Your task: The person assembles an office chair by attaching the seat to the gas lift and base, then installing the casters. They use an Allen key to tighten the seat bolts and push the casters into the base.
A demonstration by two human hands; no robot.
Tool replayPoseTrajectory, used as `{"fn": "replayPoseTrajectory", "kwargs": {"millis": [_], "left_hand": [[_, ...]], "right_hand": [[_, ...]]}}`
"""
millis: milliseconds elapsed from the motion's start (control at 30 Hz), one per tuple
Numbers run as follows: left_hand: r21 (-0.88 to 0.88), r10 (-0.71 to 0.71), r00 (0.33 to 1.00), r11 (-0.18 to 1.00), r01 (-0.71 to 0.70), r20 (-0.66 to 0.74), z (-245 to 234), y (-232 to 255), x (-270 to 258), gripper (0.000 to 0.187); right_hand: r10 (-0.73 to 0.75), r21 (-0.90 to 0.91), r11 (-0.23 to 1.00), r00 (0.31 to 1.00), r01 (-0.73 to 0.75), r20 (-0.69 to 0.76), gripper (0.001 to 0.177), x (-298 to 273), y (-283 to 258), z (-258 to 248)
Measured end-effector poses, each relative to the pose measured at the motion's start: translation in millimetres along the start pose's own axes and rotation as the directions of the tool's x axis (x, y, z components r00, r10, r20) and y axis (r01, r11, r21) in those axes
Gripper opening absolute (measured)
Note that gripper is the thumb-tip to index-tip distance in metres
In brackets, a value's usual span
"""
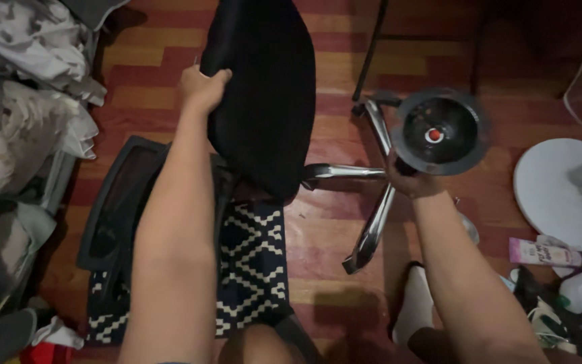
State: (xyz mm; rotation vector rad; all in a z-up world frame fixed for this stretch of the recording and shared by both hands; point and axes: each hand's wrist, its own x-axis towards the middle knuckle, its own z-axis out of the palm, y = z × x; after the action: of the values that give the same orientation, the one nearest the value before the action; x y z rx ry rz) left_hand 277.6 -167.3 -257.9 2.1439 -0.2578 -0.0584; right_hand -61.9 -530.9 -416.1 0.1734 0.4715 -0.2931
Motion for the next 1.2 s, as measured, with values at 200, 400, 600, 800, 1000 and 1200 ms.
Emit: {"fn": "replayPoseTrajectory", "kwargs": {"millis": [200,400,600,800,1000,1200], "left_hand": [[-0.119,-0.058,0.998,0.991,0.056,-0.014,-5.8,-35.2,2.3,0.039],[-0.25,-0.22,0.973,0.948,0.197,-0.071,-9.9,-65.9,-19.3,0.043],[-0.193,-0.33,0.935,0.933,0.303,-0.127,-18.4,-105.2,-40.0,0.048],[-0.219,-0.425,0.899,0.892,0.396,-0.105,-20.3,-142.7,-50.3,0.053],[0.051,-0.374,0.91,0.92,0.388,-0.178,-26.4,-145.0,-68.2,0.072],[0.193,-0.537,0.827,0.805,0.561,-0.167,-34.3,-128.1,-100.3,0.108]], "right_hand": [[-0.147,-0.085,0.986,0.989,0.144,-0.031,0.021,-22.0,-4.2,6.1],[-0.23,-0.1,0.972,0.946,0.212,-0.23,0.024,-51.7,-4.5,7.7],[-0.183,-0.132,0.978,0.972,0.164,-0.145,0.023,-67.0,-16.7,-1.9],[-0.222,-0.11,0.974,0.939,0.199,-0.263,0.027,-60.2,-31.4,-11.3],[-0.058,-0.007,0.998,0.964,0.058,-0.26,0.029,-58.8,-51.2,-23.9],[-0.193,-0.028,0.981,0.946,0.192,-0.261,0.029,-55.5,-65.6,-40.8]]}}
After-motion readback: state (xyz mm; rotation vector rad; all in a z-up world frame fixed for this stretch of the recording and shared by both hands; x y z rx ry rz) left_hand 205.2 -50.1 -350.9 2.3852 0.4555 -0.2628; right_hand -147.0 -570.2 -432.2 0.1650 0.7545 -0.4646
